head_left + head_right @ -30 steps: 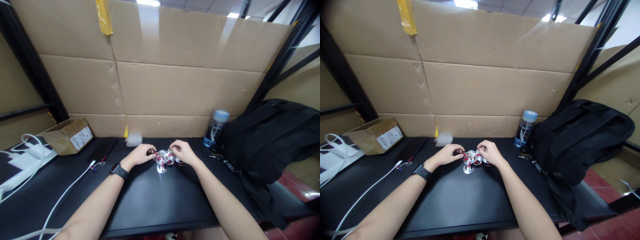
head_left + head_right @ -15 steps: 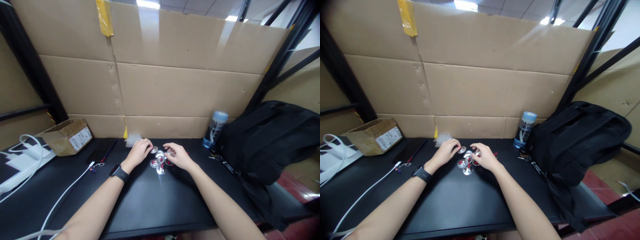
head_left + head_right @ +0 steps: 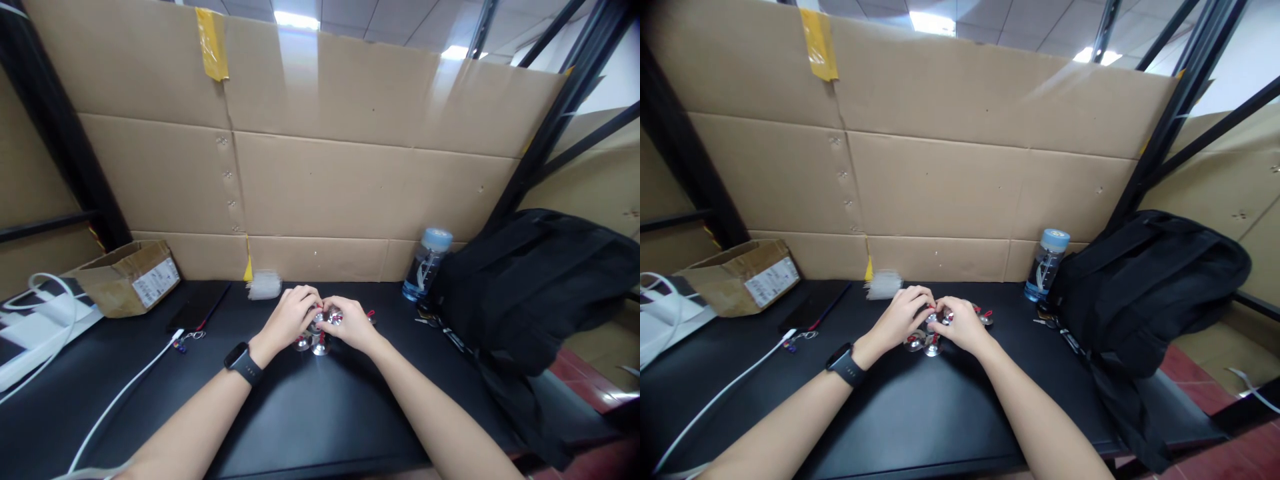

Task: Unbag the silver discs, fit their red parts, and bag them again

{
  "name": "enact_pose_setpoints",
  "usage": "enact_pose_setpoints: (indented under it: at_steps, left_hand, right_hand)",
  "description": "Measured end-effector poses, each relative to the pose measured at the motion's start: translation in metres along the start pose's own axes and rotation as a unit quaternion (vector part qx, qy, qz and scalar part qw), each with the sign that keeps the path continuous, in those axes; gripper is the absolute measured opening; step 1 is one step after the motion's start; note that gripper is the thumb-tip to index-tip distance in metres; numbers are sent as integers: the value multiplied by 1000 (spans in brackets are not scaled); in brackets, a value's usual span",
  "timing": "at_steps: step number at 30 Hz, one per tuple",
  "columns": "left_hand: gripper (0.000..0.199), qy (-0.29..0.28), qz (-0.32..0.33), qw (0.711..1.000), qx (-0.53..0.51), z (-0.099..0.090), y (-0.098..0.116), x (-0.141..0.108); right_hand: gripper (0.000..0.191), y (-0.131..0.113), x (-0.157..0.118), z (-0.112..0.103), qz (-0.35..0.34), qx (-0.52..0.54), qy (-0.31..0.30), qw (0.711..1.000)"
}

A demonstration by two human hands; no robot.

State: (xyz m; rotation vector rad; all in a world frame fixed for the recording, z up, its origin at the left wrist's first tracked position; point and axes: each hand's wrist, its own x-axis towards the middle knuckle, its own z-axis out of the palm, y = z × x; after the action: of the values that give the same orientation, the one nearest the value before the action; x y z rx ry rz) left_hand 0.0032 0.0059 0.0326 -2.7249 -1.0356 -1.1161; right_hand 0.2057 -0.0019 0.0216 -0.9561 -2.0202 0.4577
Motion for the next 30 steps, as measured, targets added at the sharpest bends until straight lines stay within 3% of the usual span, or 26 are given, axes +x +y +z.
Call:
enact_pose_setpoints:
  at_steps: [3,5,9,13,19,24,28,30]
  left_hand:
    - [14,106,-55,992,-46,-1,1,1]
    - [12,138,-84,984,-75,-1,0,1]
    - [5,75,-63,988,-116,3,-3,0]
    - [7,50,-46,988,-136,9,-6,-3]
    - [8,30,-55,993,-104,10,-3,-2]
    - [11,18,-97,995,-26,5,-19,-3]
    - [12,-47,-131,987,79,4,-45,-11]
    - [10,-73,-145,981,108,4,-53,-13]
  right_hand:
    - [29,-1,1,0,29,22,36,999]
    - [34,-1,1,1,54,72,62,994]
    - [45,2,1,7,84,212,65,971]
    - [46,0,-2,11,78,244,51,965]
    - [48,-1,-3,13,44,207,47,976]
    - [47,14,4,-4,38,151,114,981]
    - [26,47,6,-37,127,-44,196,971]
    - [20,68,3,-53,198,-134,191,952]
